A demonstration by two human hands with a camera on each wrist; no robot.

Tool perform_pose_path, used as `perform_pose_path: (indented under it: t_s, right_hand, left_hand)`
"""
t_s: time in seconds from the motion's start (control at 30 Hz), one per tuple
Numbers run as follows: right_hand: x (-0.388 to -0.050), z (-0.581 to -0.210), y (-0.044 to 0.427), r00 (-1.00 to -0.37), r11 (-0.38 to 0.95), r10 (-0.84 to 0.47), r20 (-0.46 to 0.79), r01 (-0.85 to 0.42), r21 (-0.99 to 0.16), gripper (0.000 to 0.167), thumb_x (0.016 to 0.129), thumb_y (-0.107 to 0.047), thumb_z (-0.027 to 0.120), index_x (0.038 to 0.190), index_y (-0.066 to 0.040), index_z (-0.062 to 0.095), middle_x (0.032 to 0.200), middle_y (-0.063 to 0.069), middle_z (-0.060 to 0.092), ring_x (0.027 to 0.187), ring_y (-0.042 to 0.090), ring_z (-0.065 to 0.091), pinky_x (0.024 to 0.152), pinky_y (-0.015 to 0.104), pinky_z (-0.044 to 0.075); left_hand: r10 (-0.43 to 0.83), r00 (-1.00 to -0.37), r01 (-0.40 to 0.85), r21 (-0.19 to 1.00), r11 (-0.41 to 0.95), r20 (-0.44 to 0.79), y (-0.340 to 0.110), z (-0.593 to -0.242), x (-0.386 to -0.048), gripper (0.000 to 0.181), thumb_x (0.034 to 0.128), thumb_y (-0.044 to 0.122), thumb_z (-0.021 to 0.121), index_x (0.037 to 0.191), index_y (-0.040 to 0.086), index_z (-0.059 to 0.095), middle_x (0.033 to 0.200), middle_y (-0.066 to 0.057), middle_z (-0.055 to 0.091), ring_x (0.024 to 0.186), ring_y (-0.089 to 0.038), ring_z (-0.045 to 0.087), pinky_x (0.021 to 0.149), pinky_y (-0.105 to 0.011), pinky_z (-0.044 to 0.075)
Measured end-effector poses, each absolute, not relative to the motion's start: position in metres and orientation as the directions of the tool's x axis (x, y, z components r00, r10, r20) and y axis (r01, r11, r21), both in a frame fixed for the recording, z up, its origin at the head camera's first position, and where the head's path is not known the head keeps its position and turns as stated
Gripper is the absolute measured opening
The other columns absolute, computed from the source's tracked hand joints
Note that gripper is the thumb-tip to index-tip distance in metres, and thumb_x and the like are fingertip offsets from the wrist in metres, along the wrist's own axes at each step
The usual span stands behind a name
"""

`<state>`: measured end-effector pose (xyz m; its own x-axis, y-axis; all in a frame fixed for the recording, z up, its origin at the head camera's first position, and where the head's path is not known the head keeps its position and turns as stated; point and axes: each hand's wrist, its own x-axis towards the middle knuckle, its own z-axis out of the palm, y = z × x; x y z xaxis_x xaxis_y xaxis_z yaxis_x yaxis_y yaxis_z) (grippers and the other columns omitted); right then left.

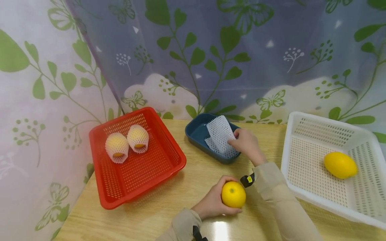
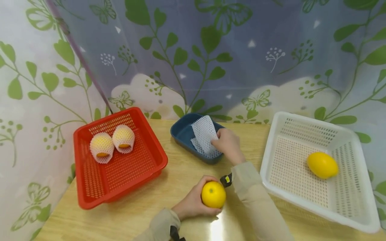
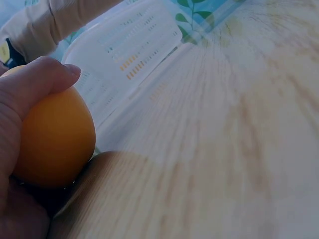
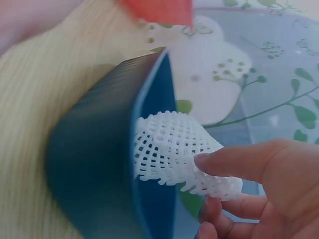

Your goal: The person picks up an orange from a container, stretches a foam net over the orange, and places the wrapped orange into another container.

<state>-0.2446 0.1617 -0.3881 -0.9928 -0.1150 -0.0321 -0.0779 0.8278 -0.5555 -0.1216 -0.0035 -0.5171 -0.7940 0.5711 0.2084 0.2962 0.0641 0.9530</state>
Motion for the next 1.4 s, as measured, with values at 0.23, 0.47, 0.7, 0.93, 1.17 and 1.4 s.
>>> perform_pose_path:
  t_s: [0.23,0.47,0.7,0.93,1.17,1.4]
  right_hand:
    - [-0.230,-0.371,0.163,-0.994,0.778,-0.102,0.032,-0.100,-0.620,0.024,0.088,-0.022,0.070,0.087,-0.003,0.055,0.074,0.008,0.054,0.065,0.022,0.047,0.058,0.033,0.039]
    - [-0.209,-0.356,0.166,-0.994,0.737,-0.089,0.069,-0.112,-0.666,0.026,0.089,-0.023,0.070,0.083,-0.004,0.053,0.068,0.006,0.046,0.061,0.022,0.042,0.056,0.033,0.036]
    - [-0.189,-0.348,0.171,-0.987,0.660,-0.073,0.141,-0.154,-0.735,0.022,0.090,-0.021,0.069,0.092,-0.002,0.059,0.072,0.008,0.052,0.064,0.023,0.045,0.057,0.033,0.039]
    - [-0.169,-0.347,0.176,-0.979,0.542,-0.081,0.188,-0.202,-0.816,0.031,0.092,-0.018,0.067,0.116,0.001,0.061,0.105,0.018,0.068,0.084,0.025,0.061,0.069,0.026,0.051]
    - [-0.148,-0.344,0.177,-0.978,0.519,-0.073,0.196,-0.205,-0.830,0.033,0.093,-0.017,0.069,0.119,0.000,0.061,0.103,0.016,0.068,0.077,0.023,0.056,0.063,0.025,0.048]
    - [-0.131,-0.342,0.178,-0.976,0.466,-0.077,0.205,-0.218,-0.858,0.032,0.092,-0.014,0.069,0.119,0.001,0.061,0.101,0.015,0.068,0.072,0.019,0.053,0.059,0.024,0.046]
  left_hand:
    - [0.575,-0.787,0.315,0.947,0.064,0.223,-0.005,-0.509,-0.118,0.082,0.0686,0.012,0.091,0.135,0.014,0.043,0.128,0.003,0.056,0.111,-0.009,0.057,0.097,-0.030,0.046]
    - [0.599,-0.765,0.330,0.943,0.050,0.236,-0.006,-0.518,-0.122,0.084,0.0681,0.014,0.092,0.138,0.012,0.044,0.129,0.005,0.057,0.112,-0.009,0.057,0.098,-0.031,0.046]
    - [0.589,-0.769,0.330,0.943,0.032,0.249,-0.005,-0.516,-0.120,0.083,0.0669,0.011,0.092,0.136,0.011,0.046,0.129,0.007,0.057,0.111,-0.009,0.057,0.097,-0.031,0.047]
    - [0.566,-0.784,0.335,0.941,0.039,0.256,-0.003,-0.519,-0.120,0.085,0.0657,0.013,0.093,0.136,0.012,0.046,0.130,0.009,0.057,0.113,-0.010,0.057,0.100,-0.032,0.046]
    - [0.564,-0.787,0.324,0.945,0.034,0.250,-0.003,-0.520,-0.121,0.087,0.0671,0.014,0.093,0.139,0.011,0.043,0.131,0.006,0.056,0.115,-0.011,0.057,0.100,-0.032,0.045]
    - [0.538,-0.781,0.393,0.919,0.032,0.315,-0.003,-0.520,-0.121,0.085,0.0682,0.014,0.092,0.138,0.009,0.043,0.130,0.002,0.057,0.112,-0.011,0.058,0.098,-0.031,0.047]
